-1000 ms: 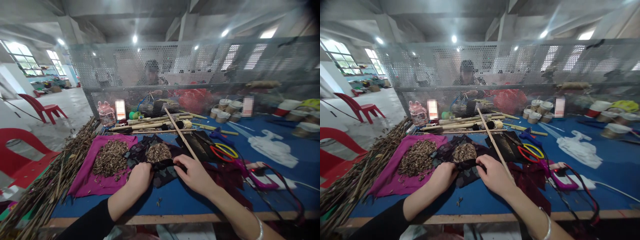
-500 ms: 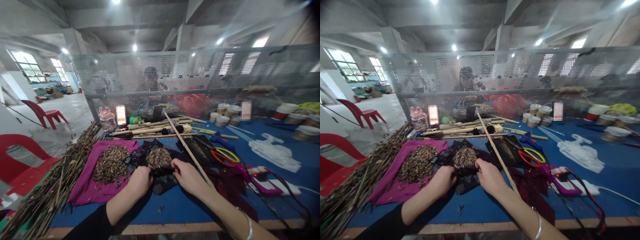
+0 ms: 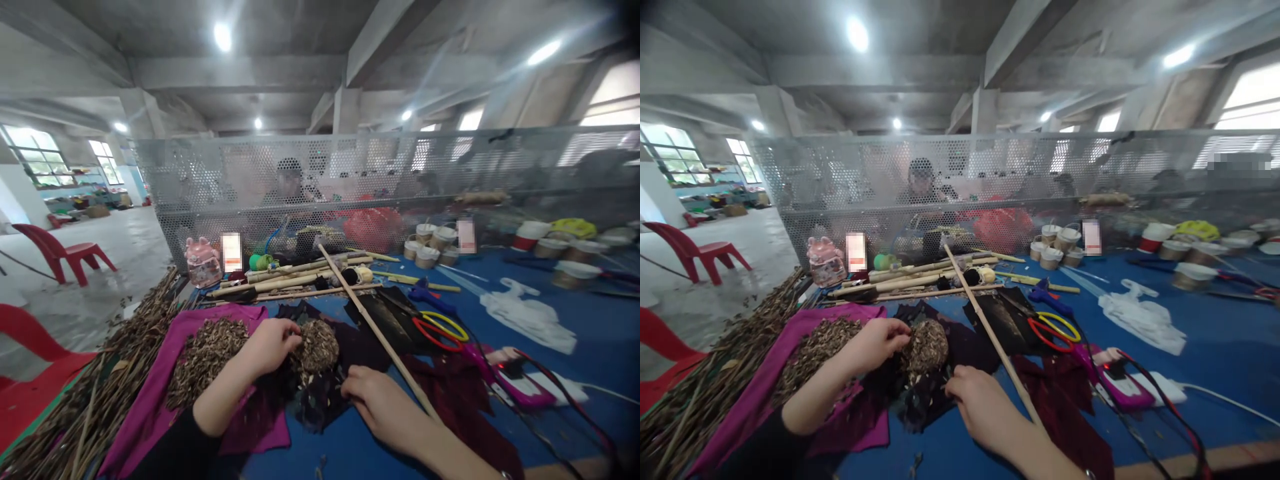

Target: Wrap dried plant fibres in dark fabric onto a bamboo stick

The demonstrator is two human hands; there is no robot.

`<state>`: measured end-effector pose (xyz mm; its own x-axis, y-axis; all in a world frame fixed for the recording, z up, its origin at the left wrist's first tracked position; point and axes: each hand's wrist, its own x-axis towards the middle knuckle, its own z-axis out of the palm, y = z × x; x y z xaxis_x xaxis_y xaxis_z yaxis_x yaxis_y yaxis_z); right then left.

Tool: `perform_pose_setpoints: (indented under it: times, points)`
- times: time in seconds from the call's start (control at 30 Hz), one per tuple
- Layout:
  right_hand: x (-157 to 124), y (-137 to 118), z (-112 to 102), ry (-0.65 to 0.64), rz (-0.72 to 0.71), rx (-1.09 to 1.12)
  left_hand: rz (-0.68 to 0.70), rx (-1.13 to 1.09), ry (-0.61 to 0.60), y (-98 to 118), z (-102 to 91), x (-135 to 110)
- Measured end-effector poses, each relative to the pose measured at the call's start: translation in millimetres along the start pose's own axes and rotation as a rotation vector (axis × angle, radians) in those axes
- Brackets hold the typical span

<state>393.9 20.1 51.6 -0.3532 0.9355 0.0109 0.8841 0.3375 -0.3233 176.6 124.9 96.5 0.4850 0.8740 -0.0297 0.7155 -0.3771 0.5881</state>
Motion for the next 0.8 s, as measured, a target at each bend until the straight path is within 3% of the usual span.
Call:
perform_pose_setpoints:
  times: [0.07,0.23,0.37,0.47,0.57,0.8]
  points:
    - [-2,-1,-5,-0.027,0.001,0.004,-0.048,0.070,-0.095,-5,-10.5,25]
    - [3,-4,-20,0.001,-0.014,0.115,-0.038,0.423,-0.078,-28,-39.9,91]
    - [20,-3,-27,0.085,0.031,0.157,-0.030,0.491,-0.155,-30,-22.4,124]
    - [36,0,-30,0.188,0.074,0.204,-0.018,0.508,-0.233,-26,-1.5,138]
    - [52,2,-31,0.275,0.105,0.252,-0.020,0.518,-0.314,-26,4.9,145]
    - [79,-7,-19,0.159,0.052,0.250,0.039,0.306,-0.308,-45,-7.3,147]
